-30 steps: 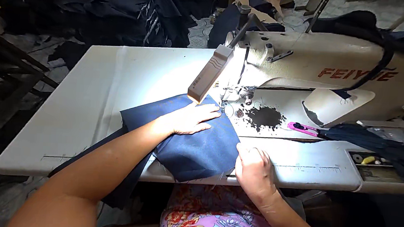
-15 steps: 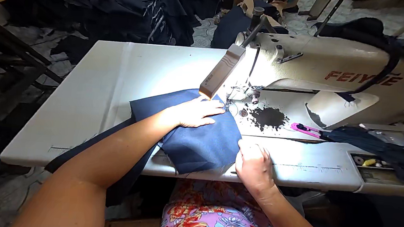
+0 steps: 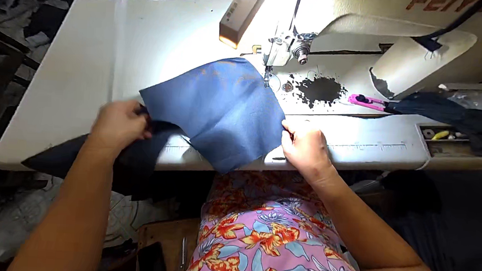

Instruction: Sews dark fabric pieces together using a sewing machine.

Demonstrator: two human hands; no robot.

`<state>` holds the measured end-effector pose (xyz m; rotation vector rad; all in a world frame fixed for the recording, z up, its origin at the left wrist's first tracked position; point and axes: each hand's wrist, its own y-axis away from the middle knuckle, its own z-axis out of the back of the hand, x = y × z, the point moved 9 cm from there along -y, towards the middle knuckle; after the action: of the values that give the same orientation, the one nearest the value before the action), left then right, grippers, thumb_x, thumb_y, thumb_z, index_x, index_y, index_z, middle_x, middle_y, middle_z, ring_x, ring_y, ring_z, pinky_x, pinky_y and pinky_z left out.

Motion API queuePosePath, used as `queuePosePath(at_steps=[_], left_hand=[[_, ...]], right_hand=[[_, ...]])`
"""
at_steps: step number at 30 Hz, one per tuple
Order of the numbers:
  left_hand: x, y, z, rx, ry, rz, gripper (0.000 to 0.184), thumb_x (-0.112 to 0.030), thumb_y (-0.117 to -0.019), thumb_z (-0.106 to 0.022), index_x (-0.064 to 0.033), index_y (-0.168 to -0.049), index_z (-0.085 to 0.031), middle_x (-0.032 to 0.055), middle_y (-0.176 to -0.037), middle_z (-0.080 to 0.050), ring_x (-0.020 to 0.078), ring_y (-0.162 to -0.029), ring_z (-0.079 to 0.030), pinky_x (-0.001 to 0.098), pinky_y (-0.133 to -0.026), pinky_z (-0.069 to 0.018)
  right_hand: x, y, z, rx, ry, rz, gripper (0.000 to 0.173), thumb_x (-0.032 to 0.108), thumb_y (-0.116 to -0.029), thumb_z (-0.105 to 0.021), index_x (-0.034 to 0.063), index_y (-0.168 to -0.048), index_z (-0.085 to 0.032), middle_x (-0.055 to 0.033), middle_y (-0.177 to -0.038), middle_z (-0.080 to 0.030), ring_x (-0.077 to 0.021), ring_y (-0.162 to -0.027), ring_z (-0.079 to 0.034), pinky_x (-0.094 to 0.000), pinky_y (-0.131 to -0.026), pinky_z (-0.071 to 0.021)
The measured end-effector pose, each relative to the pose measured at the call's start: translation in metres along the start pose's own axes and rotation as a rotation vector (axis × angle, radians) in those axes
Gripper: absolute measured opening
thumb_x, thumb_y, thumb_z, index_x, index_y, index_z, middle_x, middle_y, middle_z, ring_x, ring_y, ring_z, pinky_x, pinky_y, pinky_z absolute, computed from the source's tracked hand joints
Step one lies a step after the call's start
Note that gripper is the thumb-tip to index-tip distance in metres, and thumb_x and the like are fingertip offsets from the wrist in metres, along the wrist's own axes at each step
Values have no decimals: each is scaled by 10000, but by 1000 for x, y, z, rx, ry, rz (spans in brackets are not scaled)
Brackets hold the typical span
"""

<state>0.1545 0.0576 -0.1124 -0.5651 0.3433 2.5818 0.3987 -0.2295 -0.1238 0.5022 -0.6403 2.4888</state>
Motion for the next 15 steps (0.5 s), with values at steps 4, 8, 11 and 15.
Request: queuePosePath(at_steps=[4, 8, 11, 15], left_hand=[[-29, -23, 57, -374, -62, -162, 603, -23, -976, -531, 116, -1512, -293, 499, -1462, -321, 688, -1353, -333, 768, -1092, -287], [-134, 44, 25, -498, -79, -642, 671, -122, -975, -475, 152, -1546, -255, 442, -1581, -216, 594, -1503, -158, 651, -1236, -140], [-196, 118, -64, -201, -71, -1061, 598, -292, -899, -636, 28, -1399, -577, 282, -1488, -511, 440, -1430, -444, 588, -1174, -337], [-194, 123, -108, -4, -63, -1211, 393, -36, -808, -644, -1, -1190, -734, 247, -1369, -631, 386, -1265, -626, 532, -1060, -483]], right_hand=[[-3, -4, -2, -10, -30, 1, 247, 29, -908, -584, -44, -1050, -771, -222, -961, -746, -377, -915, -730, -537, -814, -571], [-5, -4, -1, -29, -85, -25, 247, 30, -909, -592, -41, -1060, -775, -222, -978, -751, -378, -936, -729, -539, -842, -566], [-2, -1, 4, -24, -116, -21, 221, 12, -905, -621, -34, -1054, -777, -208, -931, -741, -358, -873, -722, -524, -790, -575], [-5, -3, 6, 14, -147, -20, 223, 4, -901, -625, -21, -1057, -782, -192, -904, -740, -313, -794, -706, -484, -726, -569]])
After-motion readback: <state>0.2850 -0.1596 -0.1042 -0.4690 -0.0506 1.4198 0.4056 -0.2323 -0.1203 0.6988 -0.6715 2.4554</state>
